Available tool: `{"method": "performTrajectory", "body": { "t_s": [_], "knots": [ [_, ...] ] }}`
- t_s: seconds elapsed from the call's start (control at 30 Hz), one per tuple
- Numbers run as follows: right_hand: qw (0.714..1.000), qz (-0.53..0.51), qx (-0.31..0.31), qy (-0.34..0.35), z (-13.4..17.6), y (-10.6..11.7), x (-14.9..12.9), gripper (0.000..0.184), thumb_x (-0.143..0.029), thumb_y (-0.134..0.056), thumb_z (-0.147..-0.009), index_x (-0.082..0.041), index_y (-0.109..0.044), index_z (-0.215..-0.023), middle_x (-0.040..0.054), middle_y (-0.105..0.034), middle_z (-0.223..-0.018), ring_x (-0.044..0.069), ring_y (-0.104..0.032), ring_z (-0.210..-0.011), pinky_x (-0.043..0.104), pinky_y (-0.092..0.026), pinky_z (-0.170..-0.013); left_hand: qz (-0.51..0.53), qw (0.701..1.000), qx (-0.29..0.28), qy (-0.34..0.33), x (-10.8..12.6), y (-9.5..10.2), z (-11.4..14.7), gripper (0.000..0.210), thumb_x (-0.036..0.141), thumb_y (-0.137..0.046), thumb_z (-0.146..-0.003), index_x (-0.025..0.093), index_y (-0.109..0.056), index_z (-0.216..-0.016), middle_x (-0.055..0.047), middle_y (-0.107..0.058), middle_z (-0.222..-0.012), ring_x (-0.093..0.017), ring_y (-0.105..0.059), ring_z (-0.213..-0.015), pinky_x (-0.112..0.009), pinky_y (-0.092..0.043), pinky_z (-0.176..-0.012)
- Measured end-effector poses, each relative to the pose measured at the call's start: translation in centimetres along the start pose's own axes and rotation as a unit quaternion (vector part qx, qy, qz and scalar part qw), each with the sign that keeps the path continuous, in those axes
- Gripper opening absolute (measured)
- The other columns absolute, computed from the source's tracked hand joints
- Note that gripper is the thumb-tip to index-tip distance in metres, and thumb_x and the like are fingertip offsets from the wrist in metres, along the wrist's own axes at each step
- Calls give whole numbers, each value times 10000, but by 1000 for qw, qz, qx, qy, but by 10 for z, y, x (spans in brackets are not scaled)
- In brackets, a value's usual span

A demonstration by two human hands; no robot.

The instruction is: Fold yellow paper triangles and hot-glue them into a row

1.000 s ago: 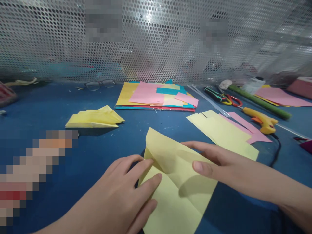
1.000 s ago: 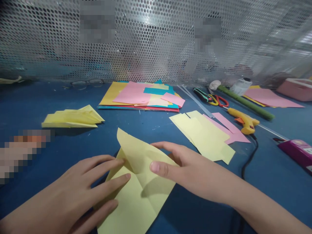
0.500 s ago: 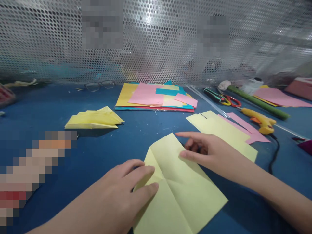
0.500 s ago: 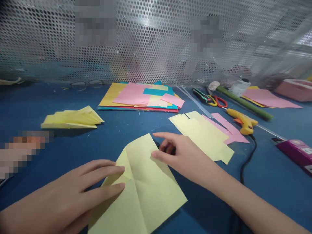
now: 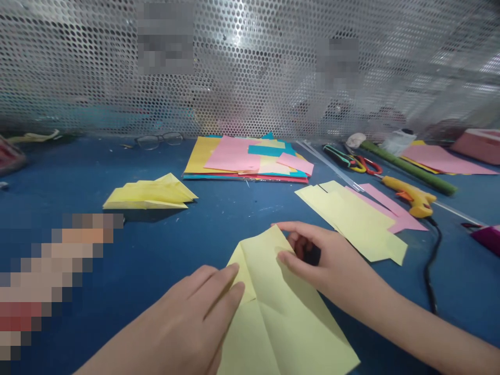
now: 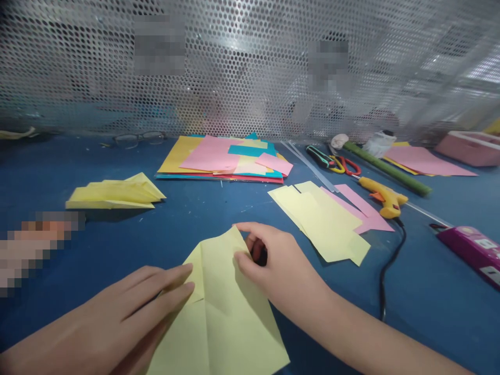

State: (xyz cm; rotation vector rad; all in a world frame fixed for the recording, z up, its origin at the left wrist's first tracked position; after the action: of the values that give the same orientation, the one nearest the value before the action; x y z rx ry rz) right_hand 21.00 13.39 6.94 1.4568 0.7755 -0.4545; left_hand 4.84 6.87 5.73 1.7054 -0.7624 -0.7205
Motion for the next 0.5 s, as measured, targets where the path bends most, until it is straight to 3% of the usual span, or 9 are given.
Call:
{"method": "performTrajectory", "body": {
  "t_s": [0.1, 0.23, 0.4, 0.5],
  "knots": [
    [996, 8, 10, 91, 0, -1, -12, 208, -147, -558, -843, -208, -702, -979, 4, -603, -758, 132, -569, -667, 256, -485, -619, 24, 1000, -5, 13, -3, 0, -4, 365, 118, -418, -840, 213, -649, -1106, -83, -646, -1238, -241, -602, -949, -341, -509, -805],
    [979, 8, 10, 205, 3, -5, -23, 234, -54, -557, -785, -196, -688, -919, 37, -660, -932, 139, -636, -844, 258, -511, -759, 11, 996, -72, 42, -7, -4, -7, 373, 159, -454, -828, 226, -611, -1159, -100, -541, -1395, -243, -582, -922, -354, -514, -763],
    [940, 43, -22, 338, 14, -17, -35, 232, -25, -549, -757, -188, -657, -882, 68, -701, -1132, 164, -634, -1093, 295, -467, -932, 40, 998, -16, 47, -7, 1, -6, 348, 280, -537, -851, 241, -594, -1192, -84, -573, -1347, -237, -563, -985, -347, -492, -855],
    [930, 48, -57, 360, 17, -21, -38, 175, -53, -574, -785, -165, -659, -888, 92, -702, -1169, 159, -597, -1184, 281, -435, -984, 29, 999, 1, 46, -7, -2, -6, 366, 340, -542, -864, 234, -585, -1211, -93, -582, -1331, -250, -555, -1034, -371, -479, -899]
  ]
}}
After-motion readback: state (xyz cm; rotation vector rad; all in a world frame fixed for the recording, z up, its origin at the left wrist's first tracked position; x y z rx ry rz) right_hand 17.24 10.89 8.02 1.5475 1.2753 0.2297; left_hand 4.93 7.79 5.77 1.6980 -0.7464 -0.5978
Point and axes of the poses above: each hand's wrist, its own z-axis away from the middle knuckle, its own y-axis out of the back of the hand, x = y × z, the point moved 8 cm from there along -z, towards the middle knuckle
